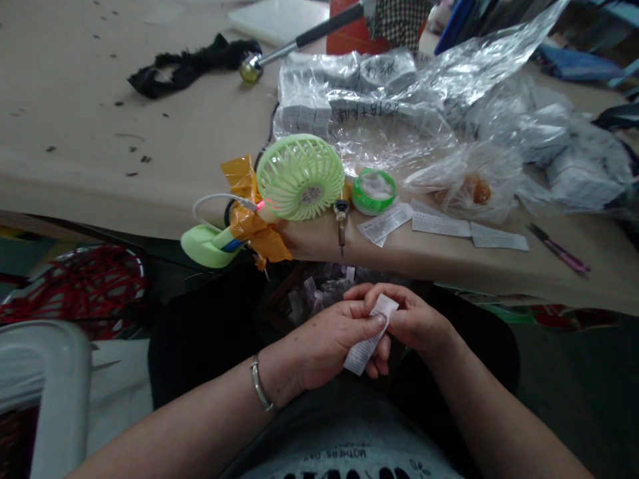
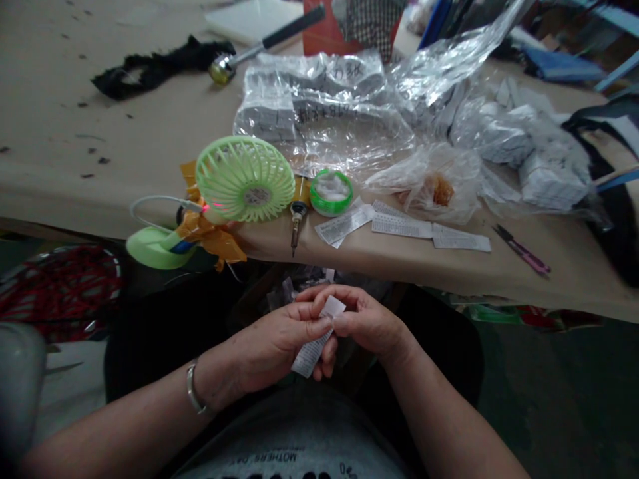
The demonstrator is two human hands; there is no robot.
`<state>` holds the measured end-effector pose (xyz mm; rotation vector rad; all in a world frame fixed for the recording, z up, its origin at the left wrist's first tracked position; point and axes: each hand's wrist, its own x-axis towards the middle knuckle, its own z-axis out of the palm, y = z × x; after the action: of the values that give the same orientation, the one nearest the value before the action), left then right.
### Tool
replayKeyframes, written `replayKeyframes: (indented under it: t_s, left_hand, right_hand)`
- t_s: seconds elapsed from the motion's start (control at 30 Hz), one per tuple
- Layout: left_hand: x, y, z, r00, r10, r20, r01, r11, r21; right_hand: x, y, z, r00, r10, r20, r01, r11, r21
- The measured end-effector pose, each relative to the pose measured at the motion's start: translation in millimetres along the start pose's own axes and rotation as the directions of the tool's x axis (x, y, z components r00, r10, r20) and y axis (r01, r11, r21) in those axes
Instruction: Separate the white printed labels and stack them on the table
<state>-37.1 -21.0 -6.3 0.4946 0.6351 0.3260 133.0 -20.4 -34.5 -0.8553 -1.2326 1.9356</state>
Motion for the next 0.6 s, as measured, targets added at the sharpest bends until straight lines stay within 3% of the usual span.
replayKeyframes:
  t_s: [0.13,0.27,0.33,0.4,0.5,0.6]
  left_hand:
    - [1.2,-1.4,1.1,0.999,0.030,-0.031,-0.030,1.000,0.005]
    - [1.0,-0.4,0.5,0.993,0.060,-0.100,-0.058,0.998,0.020]
    - [0.5,0.7,-0.2,0.987,0.084,-0.139,-0.082,0.996,0.022]
    - [0.1,2.0,-0.5,0.983,0.098,-0.156,-0.096,0.995,0.018]
    - [-0.3,2.9,0.0,0.978,0.090,-0.186,-0.087,0.996,0.021]
    - [-0.5,2.3,0.9,0.973,0.078,-0.217,-0.077,0.997,0.016]
  right_hand:
    - [1.9,3.0,2.9,1.000,0.001,-0.016,-0.001,1.000,-0.004]
    - [-3.4,-2.3,6.1,0.975,-0.127,-0.181,0.071,0.956,-0.284]
    - [-8.0,-7.3,8.6,0.920,-0.280,-0.275,0.107,0.854,-0.510]
    - [-12.0,-12.3,11.3,0.870,-0.413,-0.268,0.102,0.684,-0.722]
    - [-14.1,-17.3,14.5,0.856,-0.487,-0.171,0.080,0.452,-0.889]
    - [-12.2,-18.3,16.1,0.855,-0.508,-0.107,0.088,0.345,-0.935]
